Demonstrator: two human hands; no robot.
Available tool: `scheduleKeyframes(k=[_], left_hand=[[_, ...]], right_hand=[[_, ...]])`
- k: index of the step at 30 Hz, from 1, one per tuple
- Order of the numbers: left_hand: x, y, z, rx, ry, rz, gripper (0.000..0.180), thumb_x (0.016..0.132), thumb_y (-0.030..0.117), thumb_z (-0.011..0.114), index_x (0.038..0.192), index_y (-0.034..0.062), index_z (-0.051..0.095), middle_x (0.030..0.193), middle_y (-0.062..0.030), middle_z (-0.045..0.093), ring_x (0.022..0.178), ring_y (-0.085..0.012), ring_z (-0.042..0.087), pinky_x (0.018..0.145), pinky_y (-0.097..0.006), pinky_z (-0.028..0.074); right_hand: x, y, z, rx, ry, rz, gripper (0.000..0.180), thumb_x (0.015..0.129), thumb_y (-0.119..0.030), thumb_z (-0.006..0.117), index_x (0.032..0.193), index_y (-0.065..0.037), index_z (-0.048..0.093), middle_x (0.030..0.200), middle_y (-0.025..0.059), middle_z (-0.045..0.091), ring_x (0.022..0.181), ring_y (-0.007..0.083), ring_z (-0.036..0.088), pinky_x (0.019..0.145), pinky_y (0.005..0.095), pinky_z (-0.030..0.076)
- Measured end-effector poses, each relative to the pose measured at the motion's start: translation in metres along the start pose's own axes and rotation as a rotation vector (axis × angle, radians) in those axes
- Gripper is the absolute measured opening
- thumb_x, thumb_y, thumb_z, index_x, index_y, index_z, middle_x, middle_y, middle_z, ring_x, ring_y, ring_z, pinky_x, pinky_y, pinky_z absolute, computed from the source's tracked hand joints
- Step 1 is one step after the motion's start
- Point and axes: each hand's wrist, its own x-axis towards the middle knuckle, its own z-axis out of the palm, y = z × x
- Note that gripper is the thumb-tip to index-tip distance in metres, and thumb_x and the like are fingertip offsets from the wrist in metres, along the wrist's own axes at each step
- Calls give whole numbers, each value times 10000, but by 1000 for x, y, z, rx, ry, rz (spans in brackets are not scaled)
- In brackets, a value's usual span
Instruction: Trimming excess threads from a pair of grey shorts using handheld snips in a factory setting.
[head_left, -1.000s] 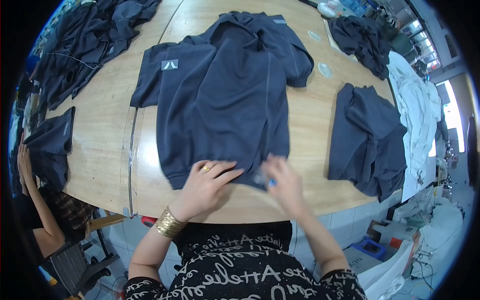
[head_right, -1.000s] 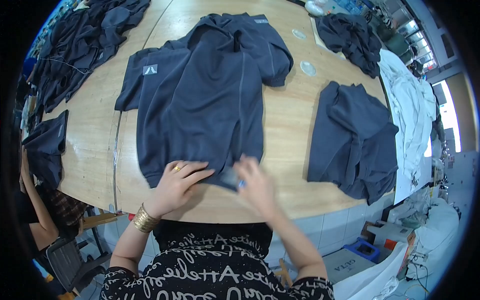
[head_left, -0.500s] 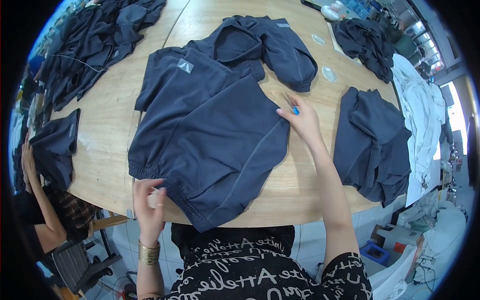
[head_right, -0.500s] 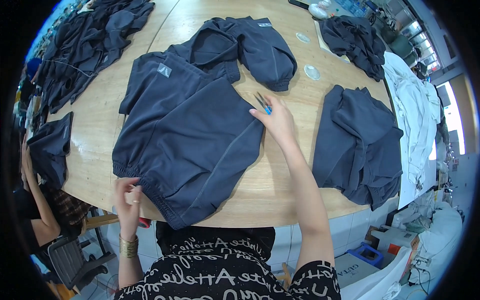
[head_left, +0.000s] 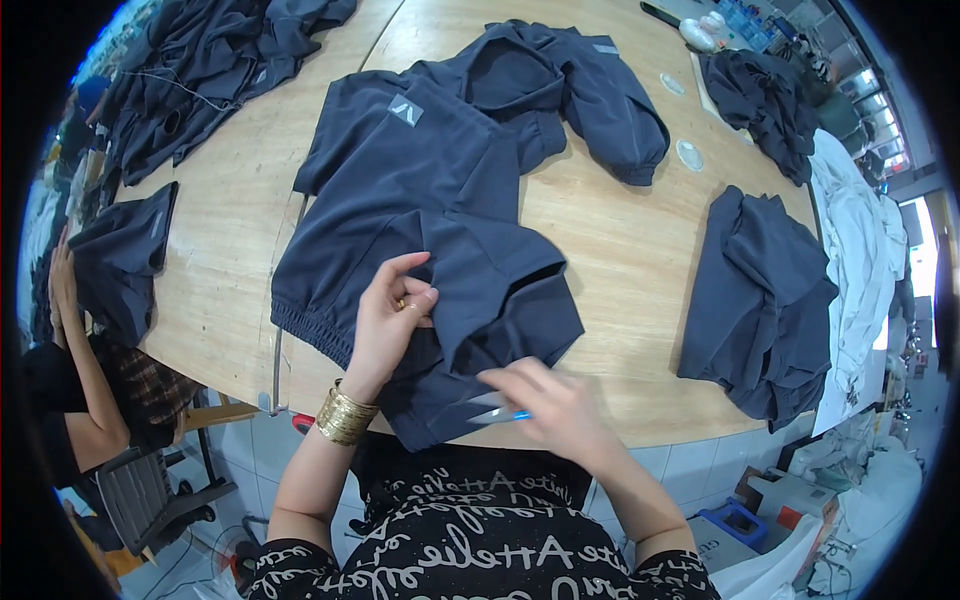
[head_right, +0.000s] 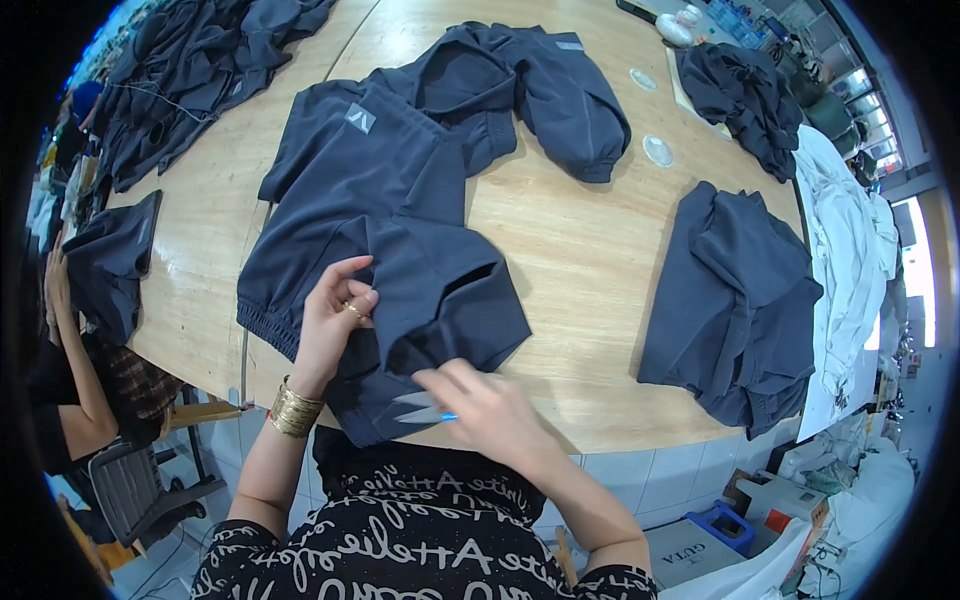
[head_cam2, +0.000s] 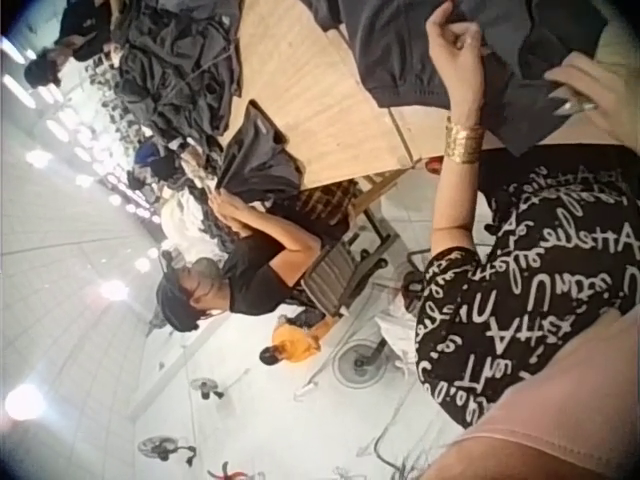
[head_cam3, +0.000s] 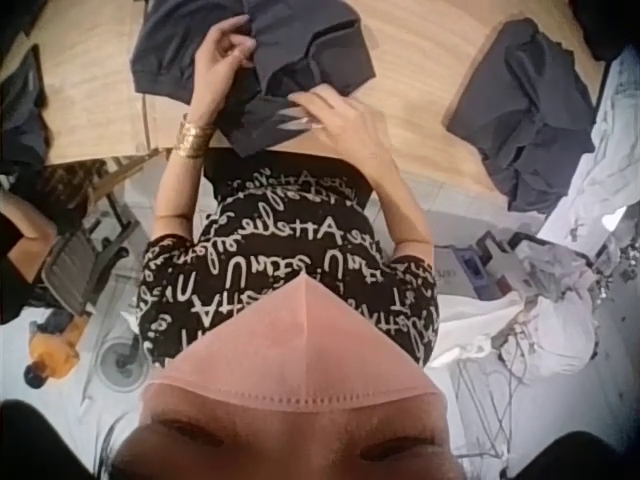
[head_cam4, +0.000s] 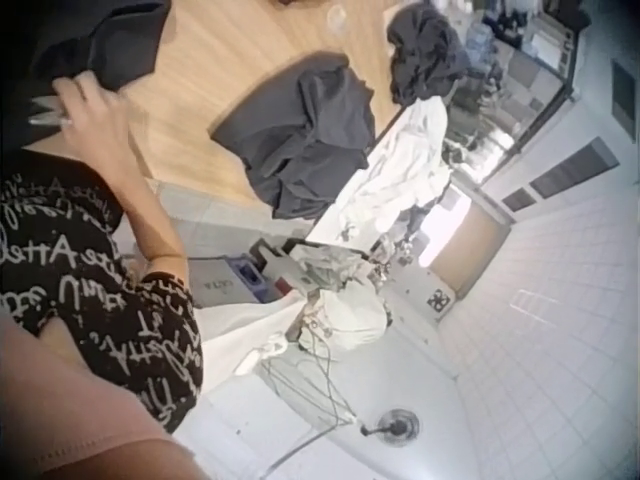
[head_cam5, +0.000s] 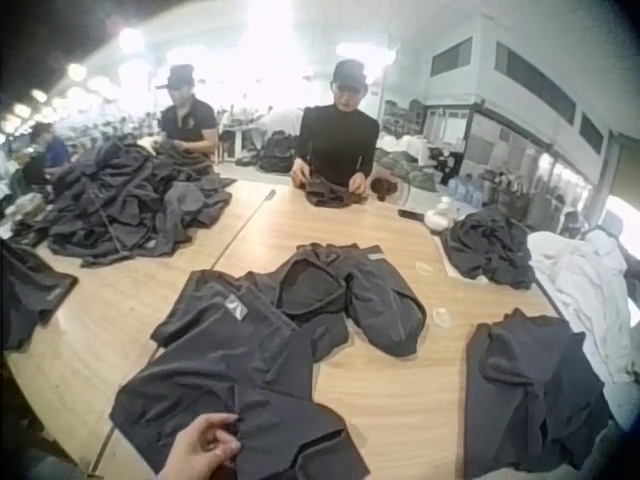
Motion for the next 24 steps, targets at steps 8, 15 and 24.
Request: scheduleKeyframes(k=[8,15,24], left_hand=[[-23,29,18,578,61,479,306,786,33,647,1086,46,586,1041,-86,557,913,-216,556,743,-316,460],[11,7,37,808,-49,641,272,771,111,690,1012,14,611,968,-119,586,904,-280,550,803,-348,447],[10,13,26,-62,-250,7,164,917,124,573,910,-30,628,787,87,541,735,9,432,654,-160,363]], right_hand=[[-24,3,-2,248,94,299,355,658,75,638,995,-37,641,932,81,631,724,179,635,634,286,522],[-20,-13,4,217,59,292,345,668,89,594,984,-42,645,957,84,644,776,215,646,652,292,520],[-22,-10,0,237,129,342,380,625,113,640,977,-29,645,916,92,636,756,189,636,647,280,508]])
